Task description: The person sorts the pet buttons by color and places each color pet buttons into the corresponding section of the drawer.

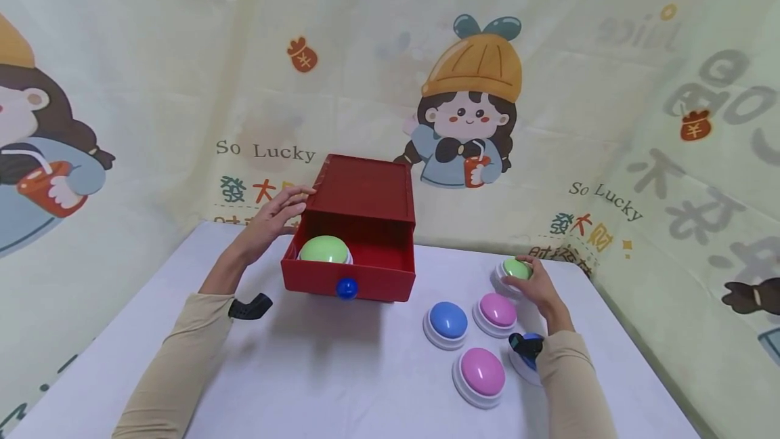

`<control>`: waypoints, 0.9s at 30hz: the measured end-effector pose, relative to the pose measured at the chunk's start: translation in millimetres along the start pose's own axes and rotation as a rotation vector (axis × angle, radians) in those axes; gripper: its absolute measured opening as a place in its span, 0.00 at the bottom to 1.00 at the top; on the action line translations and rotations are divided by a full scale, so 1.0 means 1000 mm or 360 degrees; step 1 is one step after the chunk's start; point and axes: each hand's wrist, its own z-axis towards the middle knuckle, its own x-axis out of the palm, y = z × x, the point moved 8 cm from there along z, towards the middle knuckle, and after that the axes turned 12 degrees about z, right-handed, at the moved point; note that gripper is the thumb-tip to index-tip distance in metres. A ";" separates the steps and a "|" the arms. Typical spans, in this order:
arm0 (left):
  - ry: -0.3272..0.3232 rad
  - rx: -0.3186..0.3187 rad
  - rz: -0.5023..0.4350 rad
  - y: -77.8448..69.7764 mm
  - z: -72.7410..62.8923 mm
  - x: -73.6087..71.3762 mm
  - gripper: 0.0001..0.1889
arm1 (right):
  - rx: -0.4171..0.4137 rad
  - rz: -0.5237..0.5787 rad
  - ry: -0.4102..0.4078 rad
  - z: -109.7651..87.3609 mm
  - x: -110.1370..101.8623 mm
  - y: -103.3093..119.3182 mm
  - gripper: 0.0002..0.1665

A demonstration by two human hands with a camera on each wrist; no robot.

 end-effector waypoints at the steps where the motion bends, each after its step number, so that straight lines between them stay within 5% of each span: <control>1: 0.0002 0.0002 -0.0001 0.000 0.001 0.000 0.26 | -0.0016 0.0036 -0.0011 0.000 -0.002 0.001 0.49; 7: -0.0003 -0.0014 -0.0020 0.001 0.001 0.000 0.26 | -0.0041 0.0243 -0.0086 -0.001 -0.008 0.004 0.45; 15: -0.0001 -0.0014 -0.0016 0.001 0.000 -0.001 0.25 | -0.0075 0.0657 -0.0176 -0.005 -0.007 0.012 0.26; 21: 0.0005 -0.0004 -0.0025 0.001 0.002 0.001 0.25 | -0.0032 0.0796 -0.0243 -0.012 -0.008 0.017 0.31; 27: 0.0005 0.0006 -0.0021 0.001 0.003 0.001 0.25 | -0.0126 0.0972 -0.0252 -0.024 -0.008 0.037 0.36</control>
